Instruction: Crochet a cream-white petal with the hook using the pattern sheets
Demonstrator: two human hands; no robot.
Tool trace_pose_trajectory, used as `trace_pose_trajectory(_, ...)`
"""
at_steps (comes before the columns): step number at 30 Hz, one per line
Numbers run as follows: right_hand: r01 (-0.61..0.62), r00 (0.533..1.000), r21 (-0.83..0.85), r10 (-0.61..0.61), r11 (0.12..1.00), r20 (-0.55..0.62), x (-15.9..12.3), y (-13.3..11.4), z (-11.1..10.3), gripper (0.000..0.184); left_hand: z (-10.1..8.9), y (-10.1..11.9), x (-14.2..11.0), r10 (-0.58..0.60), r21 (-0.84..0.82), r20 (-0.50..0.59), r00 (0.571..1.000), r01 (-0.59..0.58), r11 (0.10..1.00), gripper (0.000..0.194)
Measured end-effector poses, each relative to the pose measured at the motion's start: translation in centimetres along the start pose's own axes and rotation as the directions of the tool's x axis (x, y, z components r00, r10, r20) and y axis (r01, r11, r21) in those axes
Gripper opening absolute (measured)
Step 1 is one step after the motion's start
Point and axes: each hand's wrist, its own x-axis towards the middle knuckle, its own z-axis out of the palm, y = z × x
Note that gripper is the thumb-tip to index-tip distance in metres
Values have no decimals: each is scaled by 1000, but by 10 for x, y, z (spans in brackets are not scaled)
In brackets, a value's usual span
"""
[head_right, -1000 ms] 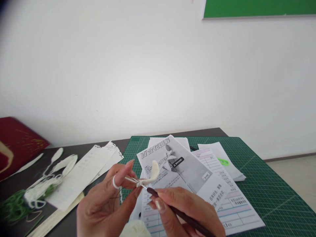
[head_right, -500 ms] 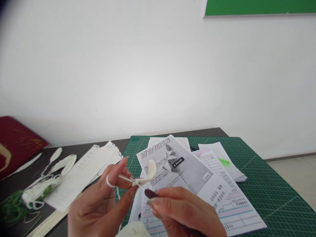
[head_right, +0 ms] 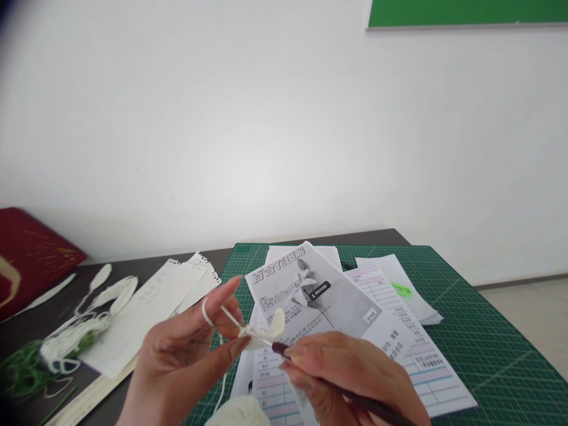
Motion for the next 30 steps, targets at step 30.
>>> trace_pose_trajectory(30, -154, 975, 17, 149, 988, 166, -1, 1, -2, 20, 9, -7, -14, -171, 260, 117, 978, 136, 956, 39)
